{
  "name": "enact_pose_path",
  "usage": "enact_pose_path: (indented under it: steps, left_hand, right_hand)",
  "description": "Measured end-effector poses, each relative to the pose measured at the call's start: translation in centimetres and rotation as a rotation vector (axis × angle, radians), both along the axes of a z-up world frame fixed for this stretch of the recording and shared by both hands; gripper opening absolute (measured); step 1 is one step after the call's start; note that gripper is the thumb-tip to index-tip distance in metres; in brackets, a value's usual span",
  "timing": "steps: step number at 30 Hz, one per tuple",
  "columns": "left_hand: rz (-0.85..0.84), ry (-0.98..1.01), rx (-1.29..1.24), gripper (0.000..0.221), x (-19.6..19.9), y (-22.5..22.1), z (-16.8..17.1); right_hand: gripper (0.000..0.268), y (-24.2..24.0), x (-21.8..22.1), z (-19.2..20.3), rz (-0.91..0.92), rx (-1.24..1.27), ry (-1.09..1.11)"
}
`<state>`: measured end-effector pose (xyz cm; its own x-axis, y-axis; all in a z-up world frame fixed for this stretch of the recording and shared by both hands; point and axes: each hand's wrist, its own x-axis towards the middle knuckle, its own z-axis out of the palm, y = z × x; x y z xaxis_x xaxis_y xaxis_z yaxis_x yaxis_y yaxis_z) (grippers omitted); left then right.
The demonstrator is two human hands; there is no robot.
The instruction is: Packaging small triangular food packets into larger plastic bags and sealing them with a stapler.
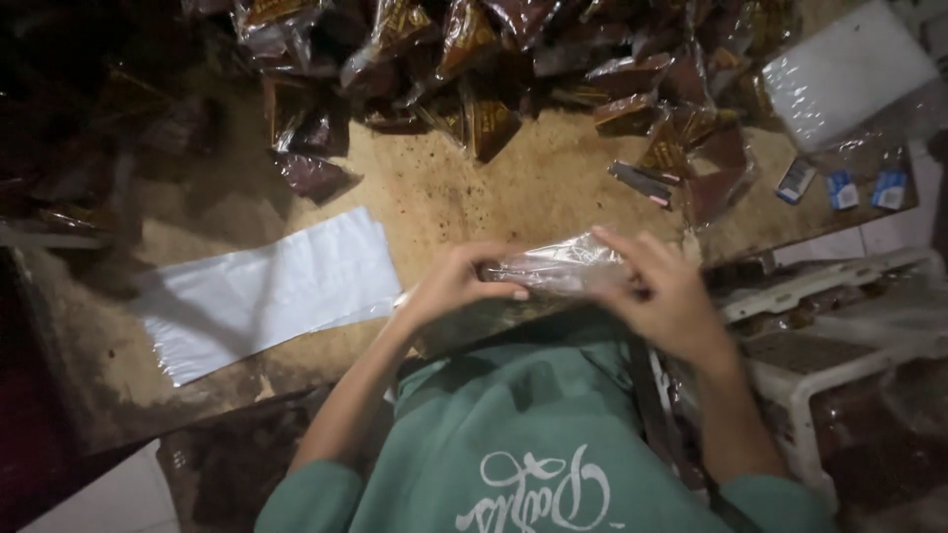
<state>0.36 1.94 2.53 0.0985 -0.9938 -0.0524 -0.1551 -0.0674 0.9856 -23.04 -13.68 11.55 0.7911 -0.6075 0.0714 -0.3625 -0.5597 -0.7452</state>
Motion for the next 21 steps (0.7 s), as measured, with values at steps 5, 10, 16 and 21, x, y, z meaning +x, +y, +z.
enact_pose_path:
  steps: [5,10,16,21]
  left_hand:
    - [0.178,-0.193,-0.092,0.015,-0.9,0.9,0.8]
    - [0.307,-0.33,-0.176,0.031,-1.3,2.0,6.7]
    - [0.229,-0.137,-0.311,0.027,-2.3,1.0,5.1]
    - [0.361,-0.066,-0.345,0.02,-5.0,-0.9,7.0]
  right_hand:
    - [0.019,-0.9,1.0,-2.5,0.021,0.028,0.188]
    - [0.024,-0.4,2.8,-3.0,-0.218,0.952,-0.096]
    - [0.034,2.1,6.1,3.1,0.332,0.533,-0.331]
    - [0.023,2.6,4.2,2.4,0.074,0.25,-0.401]
